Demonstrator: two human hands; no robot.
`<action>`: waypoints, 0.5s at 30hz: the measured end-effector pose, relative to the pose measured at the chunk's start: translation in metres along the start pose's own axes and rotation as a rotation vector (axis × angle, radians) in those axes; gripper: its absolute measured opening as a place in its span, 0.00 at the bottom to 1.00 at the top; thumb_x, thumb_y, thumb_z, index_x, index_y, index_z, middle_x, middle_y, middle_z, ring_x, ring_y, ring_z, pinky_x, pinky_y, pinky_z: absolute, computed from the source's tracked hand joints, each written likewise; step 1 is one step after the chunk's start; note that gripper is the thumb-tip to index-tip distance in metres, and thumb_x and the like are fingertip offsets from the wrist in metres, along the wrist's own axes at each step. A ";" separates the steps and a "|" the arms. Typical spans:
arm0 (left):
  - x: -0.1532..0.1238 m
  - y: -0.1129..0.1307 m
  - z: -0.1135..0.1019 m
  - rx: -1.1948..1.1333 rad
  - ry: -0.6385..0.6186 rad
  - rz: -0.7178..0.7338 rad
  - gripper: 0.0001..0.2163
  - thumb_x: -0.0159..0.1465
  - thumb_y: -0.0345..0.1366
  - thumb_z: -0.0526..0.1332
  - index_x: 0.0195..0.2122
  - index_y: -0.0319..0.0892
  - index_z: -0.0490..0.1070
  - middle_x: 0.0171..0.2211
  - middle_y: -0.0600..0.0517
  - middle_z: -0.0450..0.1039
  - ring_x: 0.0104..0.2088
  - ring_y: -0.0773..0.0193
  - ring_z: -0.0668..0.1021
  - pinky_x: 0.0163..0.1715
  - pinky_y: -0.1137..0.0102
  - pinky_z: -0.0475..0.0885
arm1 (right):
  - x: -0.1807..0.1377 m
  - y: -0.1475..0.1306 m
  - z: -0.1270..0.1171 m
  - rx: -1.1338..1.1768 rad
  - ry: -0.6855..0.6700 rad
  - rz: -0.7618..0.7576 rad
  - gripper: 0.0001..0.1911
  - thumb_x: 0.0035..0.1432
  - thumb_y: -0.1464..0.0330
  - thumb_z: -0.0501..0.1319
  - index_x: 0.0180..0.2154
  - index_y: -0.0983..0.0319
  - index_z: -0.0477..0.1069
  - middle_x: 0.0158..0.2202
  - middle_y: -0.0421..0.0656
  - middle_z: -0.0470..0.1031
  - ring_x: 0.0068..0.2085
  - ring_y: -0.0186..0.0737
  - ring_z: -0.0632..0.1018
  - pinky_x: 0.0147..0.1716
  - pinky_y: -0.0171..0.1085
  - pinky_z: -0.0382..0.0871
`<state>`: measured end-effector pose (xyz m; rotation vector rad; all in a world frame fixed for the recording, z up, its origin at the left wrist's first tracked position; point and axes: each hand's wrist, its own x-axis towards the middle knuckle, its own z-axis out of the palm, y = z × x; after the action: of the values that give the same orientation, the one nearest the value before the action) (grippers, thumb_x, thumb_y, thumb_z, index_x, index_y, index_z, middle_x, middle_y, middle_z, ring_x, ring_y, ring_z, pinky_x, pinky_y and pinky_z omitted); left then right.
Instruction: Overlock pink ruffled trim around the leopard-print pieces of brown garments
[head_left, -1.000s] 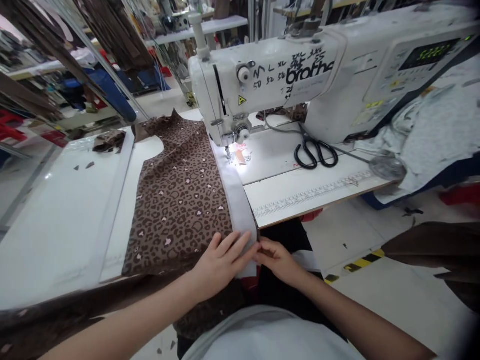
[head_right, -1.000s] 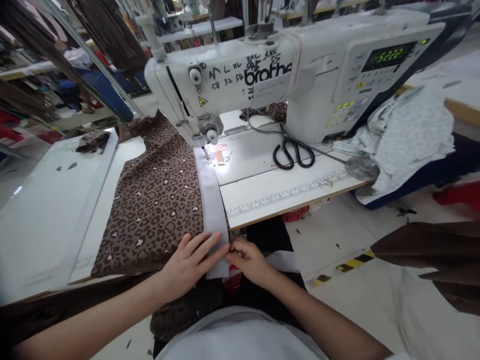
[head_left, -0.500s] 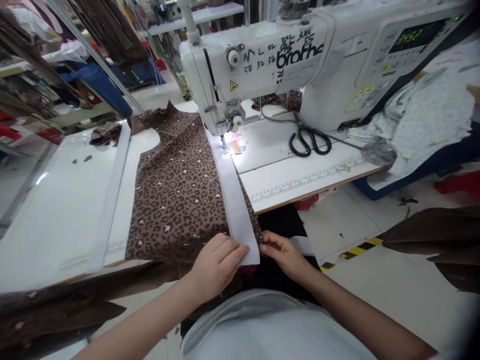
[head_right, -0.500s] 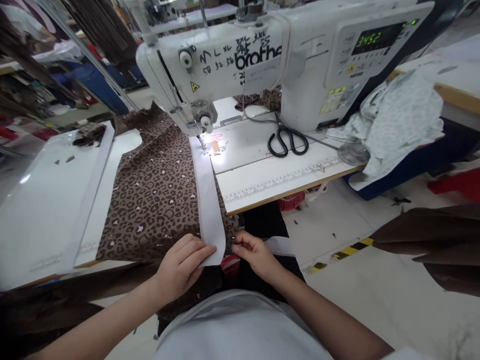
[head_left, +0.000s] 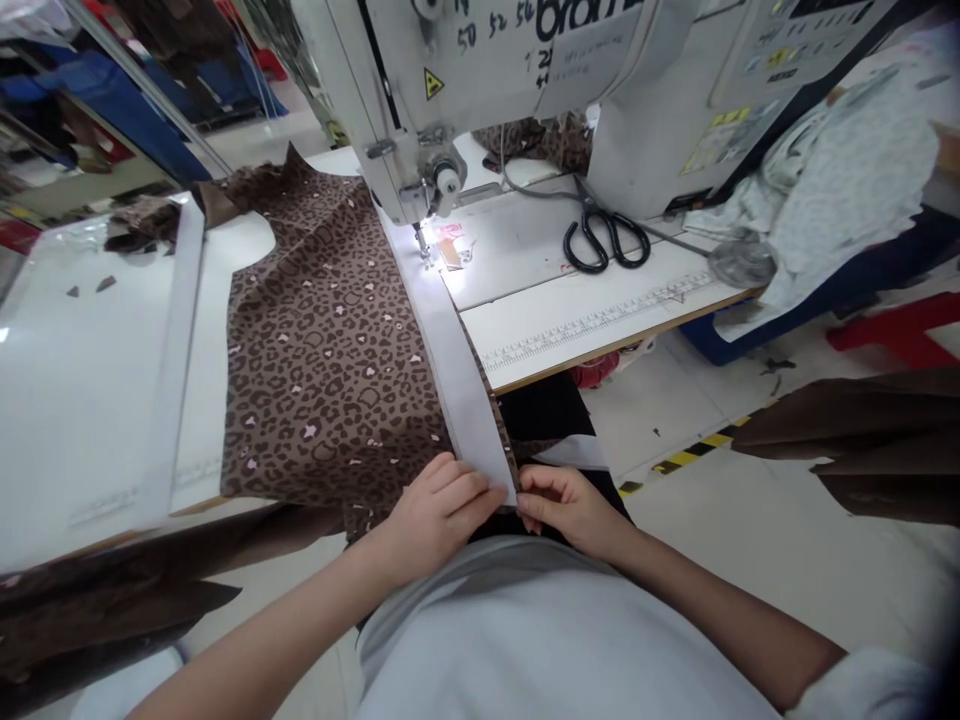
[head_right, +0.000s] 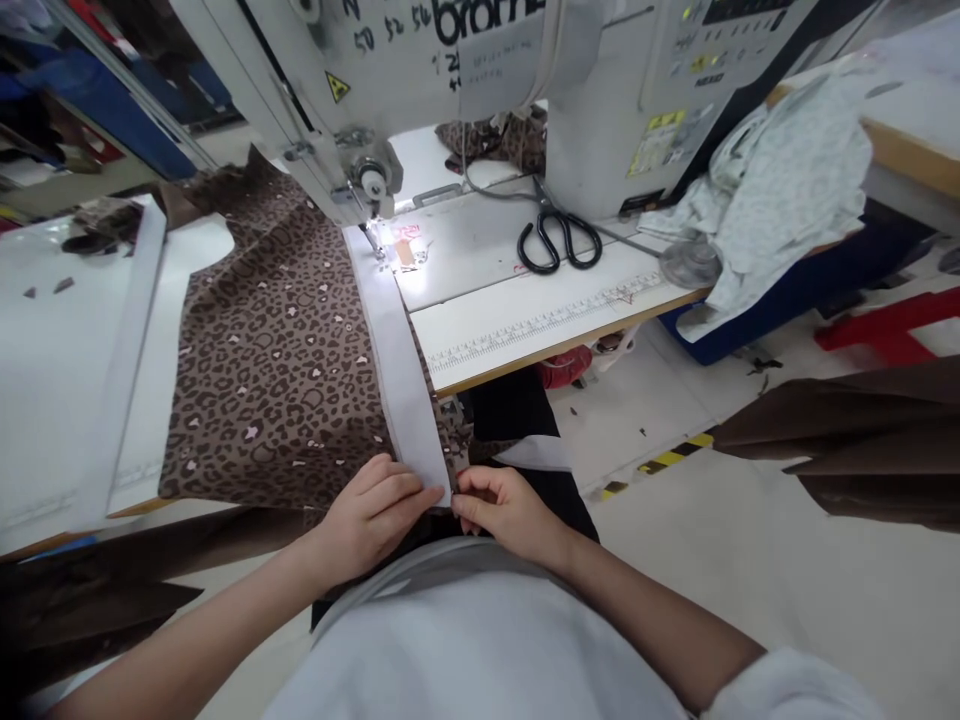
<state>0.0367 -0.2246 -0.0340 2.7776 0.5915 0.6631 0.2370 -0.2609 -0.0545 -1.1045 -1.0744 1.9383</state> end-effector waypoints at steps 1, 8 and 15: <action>0.000 0.001 0.000 -0.015 0.010 0.009 0.11 0.60 0.25 0.56 0.44 0.36 0.65 0.33 0.48 0.70 0.35 0.64 0.67 0.35 0.66 0.63 | 0.000 -0.001 0.000 0.000 0.000 0.001 0.14 0.52 0.61 0.60 0.25 0.65 0.64 0.20 0.37 0.65 0.22 0.29 0.65 0.23 0.30 0.59; 0.003 0.003 -0.002 -0.008 -0.006 0.023 0.10 0.60 0.27 0.57 0.43 0.37 0.67 0.34 0.50 0.72 0.34 0.66 0.68 0.35 0.66 0.61 | 0.001 -0.004 -0.002 -0.018 -0.009 0.000 0.14 0.54 0.61 0.58 0.25 0.66 0.64 0.20 0.37 0.64 0.22 0.29 0.65 0.23 0.30 0.58; 0.003 0.001 -0.001 0.039 -0.050 0.048 0.11 0.61 0.27 0.55 0.45 0.36 0.67 0.35 0.50 0.73 0.36 0.64 0.69 0.36 0.65 0.61 | 0.001 -0.003 -0.004 0.004 0.017 0.031 0.16 0.55 0.60 0.57 0.24 0.66 0.64 0.19 0.38 0.64 0.21 0.28 0.65 0.22 0.30 0.58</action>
<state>0.0390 -0.2244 -0.0319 2.8437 0.5345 0.5965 0.2407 -0.2571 -0.0538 -1.1401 -1.0499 1.9506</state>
